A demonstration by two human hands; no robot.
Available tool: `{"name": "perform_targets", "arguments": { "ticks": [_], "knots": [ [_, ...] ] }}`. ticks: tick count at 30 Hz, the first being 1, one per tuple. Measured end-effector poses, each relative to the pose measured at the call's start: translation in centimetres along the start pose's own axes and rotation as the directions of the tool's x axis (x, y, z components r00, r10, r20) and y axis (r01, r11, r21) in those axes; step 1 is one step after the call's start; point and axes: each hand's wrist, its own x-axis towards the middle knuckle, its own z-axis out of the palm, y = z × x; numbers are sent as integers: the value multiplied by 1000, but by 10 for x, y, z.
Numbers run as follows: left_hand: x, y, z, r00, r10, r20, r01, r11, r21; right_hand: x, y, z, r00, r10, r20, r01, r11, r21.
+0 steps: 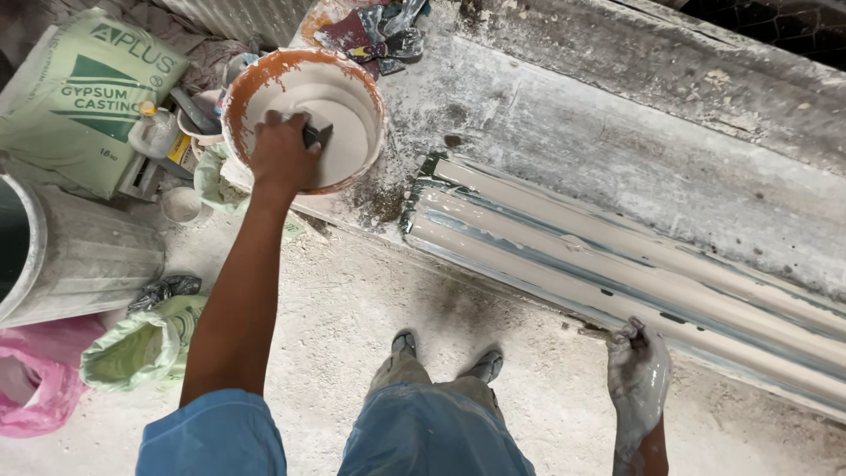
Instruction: The person applies a white plaster-like substance to a long green metal frame using a trowel and hand smoothing. They repeatedly scoop material from a bucket, spread it along the frame, and smooth the surface with their hand.
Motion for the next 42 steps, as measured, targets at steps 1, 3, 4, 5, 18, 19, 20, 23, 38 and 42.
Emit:
{"name": "perform_targets", "arguments": {
  "ticks": [1, 3, 4, 5, 18, 19, 20, 23, 38, 42],
  "knots": [
    [5, -1, 7, 997, 0, 76, -3, 999, 42, -5, 1, 1, 1000, -15, -2, 15, 999, -30],
    [15, 1, 22, 975, -10, 224, -19, 992, 125, -16, 6, 0, 999, -43, -8, 43, 997, -71],
    [15, 1, 31, 964, -17, 264, -12, 994, 108, -22, 10, -2, 998, -56, -12, 55, 995, -81],
    [17, 2, 40, 954, -21, 298, -6, 996, 89, -23, 10, -3, 997, -74, -12, 73, 993, -89],
    [45, -72, 23, 846, -238, 478, 531, 460, -711, -50, 4, -15, 977, -118, -179, 112, 993, -43],
    [42, -70, 12, 839, -224, 496, 542, 428, -723, -49, 6, -17, 975, -103, -195, 99, 995, -33],
    [38, -66, 3, 832, -209, 515, 553, 395, -734, -49, 8, -19, 974, -88, -211, 85, 996, -22],
    [20, -43, -23, 903, -58, 427, 431, 132, -893, -52, 10, -24, 975, -86, -206, 82, 996, -29],
    [-82, 89, 8, 792, 10, 610, 608, 78, -790, -75, 18, -24, 977, -100, -189, 110, 993, 45],
    [-103, 83, 64, 821, 162, 548, 546, 57, -836, -87, 15, -27, 960, -120, -253, 132, 991, 33]
  ]
}}
